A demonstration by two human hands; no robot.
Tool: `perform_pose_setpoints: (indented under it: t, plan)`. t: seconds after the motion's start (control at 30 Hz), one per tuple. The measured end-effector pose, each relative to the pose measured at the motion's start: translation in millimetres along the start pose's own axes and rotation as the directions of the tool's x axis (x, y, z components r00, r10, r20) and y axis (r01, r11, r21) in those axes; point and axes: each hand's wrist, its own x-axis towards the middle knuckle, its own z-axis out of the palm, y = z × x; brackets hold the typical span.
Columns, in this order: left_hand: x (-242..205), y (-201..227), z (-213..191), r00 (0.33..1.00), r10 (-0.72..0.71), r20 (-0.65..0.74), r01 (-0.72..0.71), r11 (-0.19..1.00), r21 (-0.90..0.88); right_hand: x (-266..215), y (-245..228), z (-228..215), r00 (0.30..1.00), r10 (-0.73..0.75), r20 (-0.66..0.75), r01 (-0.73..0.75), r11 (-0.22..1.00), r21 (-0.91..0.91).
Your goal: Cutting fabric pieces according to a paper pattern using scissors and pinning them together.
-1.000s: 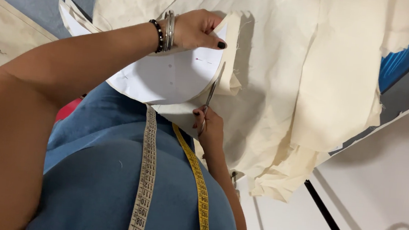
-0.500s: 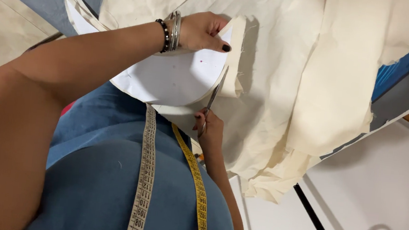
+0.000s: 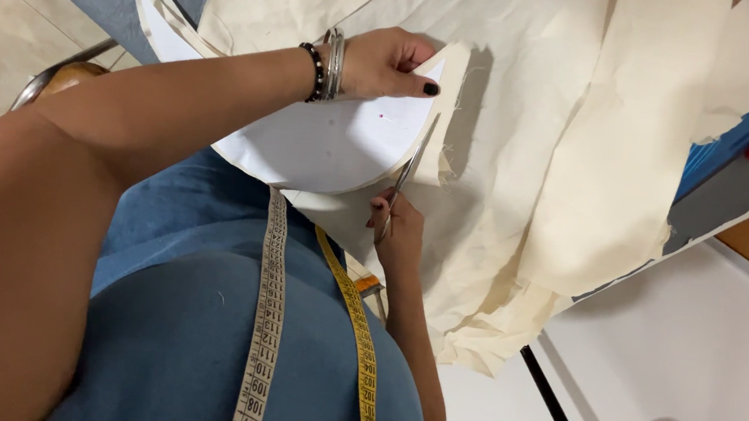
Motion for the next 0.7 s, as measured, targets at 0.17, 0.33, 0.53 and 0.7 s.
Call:
perform_pose_setpoints:
  t: [0.17, 0.33, 0.53, 0.7]
  plan:
    - [-6, 5, 2, 0.992, -0.055, -0.110, 0.064, 0.994, 0.087, 0, 7, 2, 1.000, 0.008, 0.005, -0.008, 1.000, 0.016]
    - [-7, 4, -1, 0.990, -0.085, -0.116, 0.095, 0.992, 0.084, 0, 8, 1, 1.000, -0.024, 0.005, 0.024, 1.000, -0.016]
    - [-7, 2, -5, 0.997, -0.049, -0.066, 0.054, 0.996, 0.076, 1, 0, -1, 1.000, -0.015, 0.017, 0.014, 0.999, 0.042]
    - [-6, 1, -11, 0.999, -0.006, 0.038, 0.002, 0.994, 0.113, 3, -1, -4, 1.000, -0.009, 0.023, 0.008, 0.998, 0.060]
